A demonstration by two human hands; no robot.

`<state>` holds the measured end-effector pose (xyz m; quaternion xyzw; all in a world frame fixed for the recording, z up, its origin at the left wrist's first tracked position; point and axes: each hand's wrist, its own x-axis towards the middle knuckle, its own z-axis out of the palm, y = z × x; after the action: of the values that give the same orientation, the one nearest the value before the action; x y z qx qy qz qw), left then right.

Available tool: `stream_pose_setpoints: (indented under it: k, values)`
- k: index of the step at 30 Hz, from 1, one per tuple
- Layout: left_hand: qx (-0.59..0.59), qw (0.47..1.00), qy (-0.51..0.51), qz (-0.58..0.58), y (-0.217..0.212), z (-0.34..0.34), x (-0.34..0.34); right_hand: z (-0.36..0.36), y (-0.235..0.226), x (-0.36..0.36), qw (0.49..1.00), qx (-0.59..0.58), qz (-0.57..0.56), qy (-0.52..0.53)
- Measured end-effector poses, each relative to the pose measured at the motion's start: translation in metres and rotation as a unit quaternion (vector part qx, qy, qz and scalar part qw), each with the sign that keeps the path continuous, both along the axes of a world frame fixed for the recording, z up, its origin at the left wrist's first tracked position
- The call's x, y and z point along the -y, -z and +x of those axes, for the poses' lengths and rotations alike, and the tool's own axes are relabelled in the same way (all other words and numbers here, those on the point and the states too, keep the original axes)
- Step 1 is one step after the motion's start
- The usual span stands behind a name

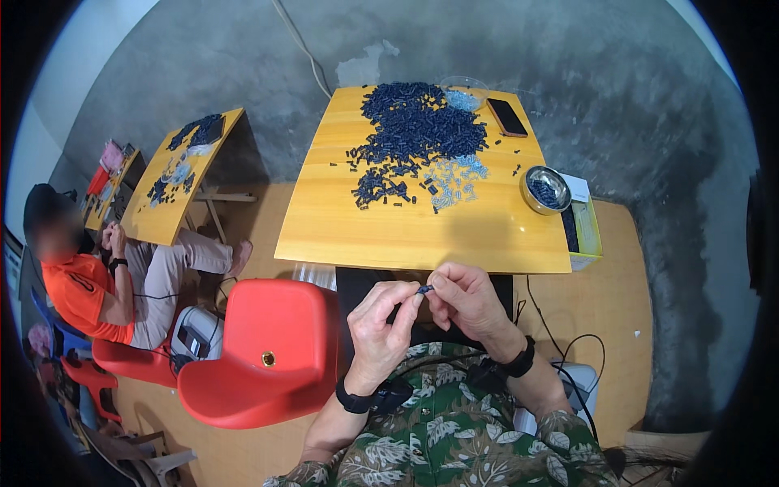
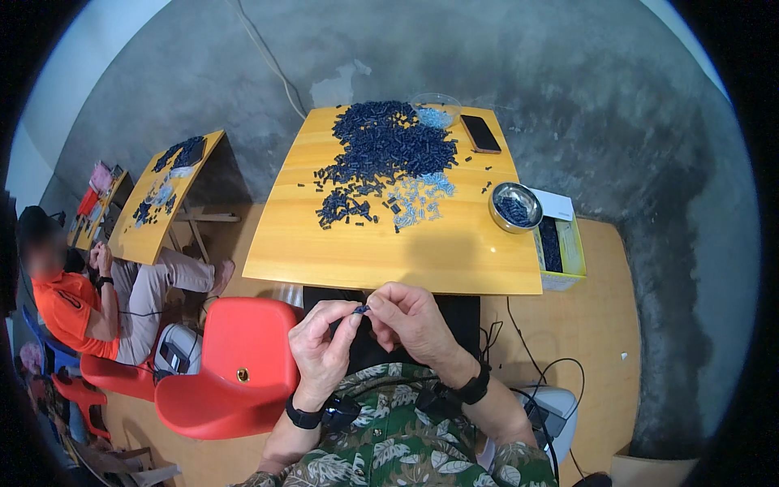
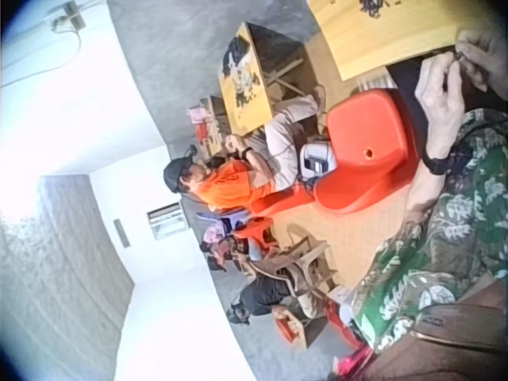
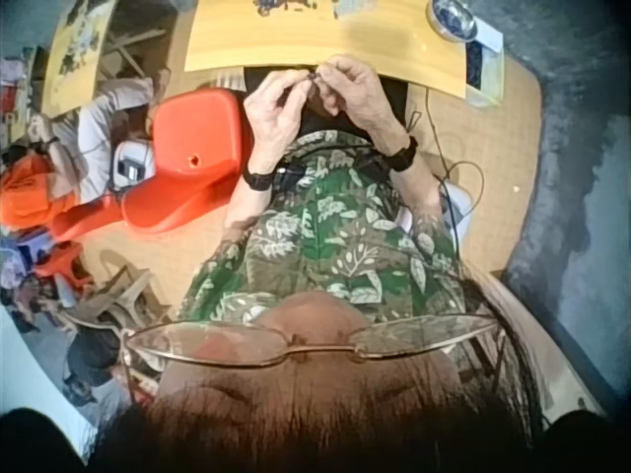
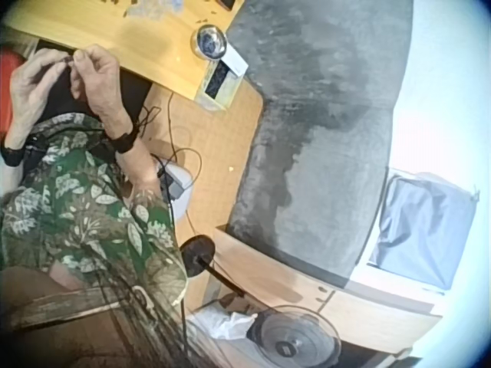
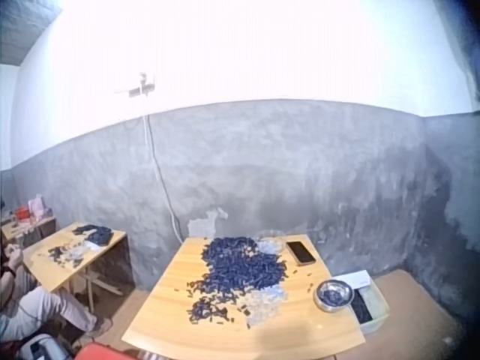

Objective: Assembling small black plastic components by hand.

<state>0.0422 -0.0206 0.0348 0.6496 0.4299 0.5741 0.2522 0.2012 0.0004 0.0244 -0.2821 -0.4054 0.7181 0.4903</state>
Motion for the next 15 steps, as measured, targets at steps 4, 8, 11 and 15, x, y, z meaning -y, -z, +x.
stream_pose_setpoints:
  k: [4,8,11,15]
  values:
    - [-0.010,1.000,-0.007,0.014,0.0023,-0.0004,0.0001,-0.0044,0.0010,0.0023,1.000,-0.011,0.002,0.026]
    - [0.002,1.000,0.002,0.010,0.0034,0.0006,0.0010,-0.0047,0.0025,0.0042,0.999,-0.006,0.009,0.039]
    - [0.011,1.000,0.006,0.010,0.0053,0.0033,-0.0001,-0.0018,0.0061,0.0018,0.999,-0.003,0.020,0.037]
    - [0.031,0.999,0.017,0.016,0.0071,0.0041,-0.0013,-0.0024,0.0054,0.0005,1.000,-0.016,0.016,0.017]
